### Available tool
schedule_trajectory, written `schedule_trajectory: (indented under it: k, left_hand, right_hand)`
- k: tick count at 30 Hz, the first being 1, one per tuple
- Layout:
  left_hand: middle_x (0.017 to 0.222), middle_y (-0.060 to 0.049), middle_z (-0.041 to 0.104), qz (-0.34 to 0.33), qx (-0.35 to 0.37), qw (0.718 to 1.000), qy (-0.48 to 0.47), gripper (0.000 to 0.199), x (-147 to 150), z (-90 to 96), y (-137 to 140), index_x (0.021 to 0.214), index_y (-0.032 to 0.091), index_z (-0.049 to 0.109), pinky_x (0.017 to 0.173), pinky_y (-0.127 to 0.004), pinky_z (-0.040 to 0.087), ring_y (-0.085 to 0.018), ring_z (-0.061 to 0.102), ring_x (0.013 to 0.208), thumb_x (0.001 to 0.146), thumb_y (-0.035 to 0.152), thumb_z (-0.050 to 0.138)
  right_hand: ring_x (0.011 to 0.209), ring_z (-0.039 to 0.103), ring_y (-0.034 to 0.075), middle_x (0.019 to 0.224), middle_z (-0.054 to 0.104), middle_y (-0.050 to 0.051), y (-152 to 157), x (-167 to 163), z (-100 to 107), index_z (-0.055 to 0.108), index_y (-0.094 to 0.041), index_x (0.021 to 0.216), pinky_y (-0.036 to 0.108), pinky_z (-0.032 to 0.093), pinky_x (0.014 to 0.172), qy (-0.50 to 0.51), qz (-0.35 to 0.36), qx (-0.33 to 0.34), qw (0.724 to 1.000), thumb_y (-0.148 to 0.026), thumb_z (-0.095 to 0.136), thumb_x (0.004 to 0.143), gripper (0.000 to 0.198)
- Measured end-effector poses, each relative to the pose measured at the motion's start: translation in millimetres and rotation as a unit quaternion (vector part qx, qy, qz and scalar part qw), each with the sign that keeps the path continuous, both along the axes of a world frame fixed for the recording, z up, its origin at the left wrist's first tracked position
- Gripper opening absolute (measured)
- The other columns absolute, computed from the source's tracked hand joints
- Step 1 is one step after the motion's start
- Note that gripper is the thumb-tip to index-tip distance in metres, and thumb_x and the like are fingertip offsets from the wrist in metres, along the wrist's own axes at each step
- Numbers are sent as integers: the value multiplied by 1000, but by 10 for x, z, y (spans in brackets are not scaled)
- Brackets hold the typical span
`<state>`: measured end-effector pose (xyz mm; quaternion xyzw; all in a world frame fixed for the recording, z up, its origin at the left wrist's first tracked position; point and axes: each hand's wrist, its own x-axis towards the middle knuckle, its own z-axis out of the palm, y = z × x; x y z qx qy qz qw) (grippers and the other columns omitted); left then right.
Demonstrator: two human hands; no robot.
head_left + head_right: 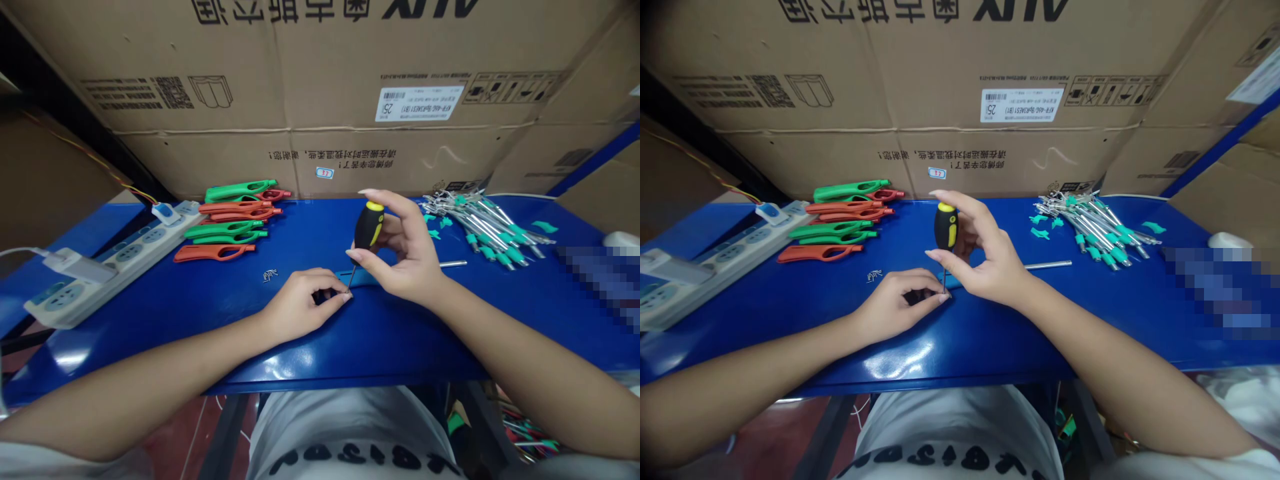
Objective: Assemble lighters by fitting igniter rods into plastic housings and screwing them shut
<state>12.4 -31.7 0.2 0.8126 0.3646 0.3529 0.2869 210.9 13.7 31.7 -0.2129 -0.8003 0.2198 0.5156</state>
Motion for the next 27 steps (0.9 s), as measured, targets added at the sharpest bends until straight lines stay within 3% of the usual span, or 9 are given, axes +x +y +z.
schedule_trajectory:
  k: [5, 11, 19, 23, 27]
  left_hand:
    - [89, -3, 75, -2, 12, 1000, 2, 10, -5, -6, 11, 93, 16, 75, 76, -26, 51, -15, 69, 82, 93, 19, 66]
    - [89, -3, 74, -8, 18, 1000, 2, 9, 1, 1, 11, 93, 16, 75, 76, -25, 51, -14, 68, 81, 93, 18, 66]
    - [97, -4, 73, -6, 34, 999, 14, 10, -31, -6, 21, 101, 18, 71, 81, -29, 52, -16, 66, 88, 94, 21, 65]
    - [117, -7, 66, 26, 72, 996, 52, 34, -54, 5, 52, 121, 21, 64, 100, -40, 48, -23, 60, 110, 89, 28, 72]
    - [129, -9, 62, 37, 67, 993, 93, 50, -70, -16, 80, 134, 22, 56, 108, -45, 44, -26, 55, 122, 87, 29, 73]
  right_hand:
    - [78, 69, 16, 136, 57, 9, -6, 1, -33, 39, -34, 145, 31, 64, 58, 11, -22, 49, 998, -39, 68, 91, 61]
    - [83, 70, 19, 126, 62, 10, -44, 7, 9, 31, -32, 150, 32, 63, 57, -10, 11, -8, 1000, -42, 56, 99, 57]
    - [81, 70, 20, 111, 65, 8, -22, -13, -34, 40, -32, 144, 35, 65, 60, 32, -22, 13, 999, -39, 61, 96, 54]
    - [81, 71, 20, 104, 66, 7, -19, -12, -14, 38, -34, 145, 32, 63, 55, 55, -54, 21, 997, -38, 61, 96, 54]
    - [92, 72, 21, 115, 65, 8, -6, 9, 28, 34, -35, 146, 27, 63, 56, 58, -86, 40, 994, -38, 59, 98, 55]
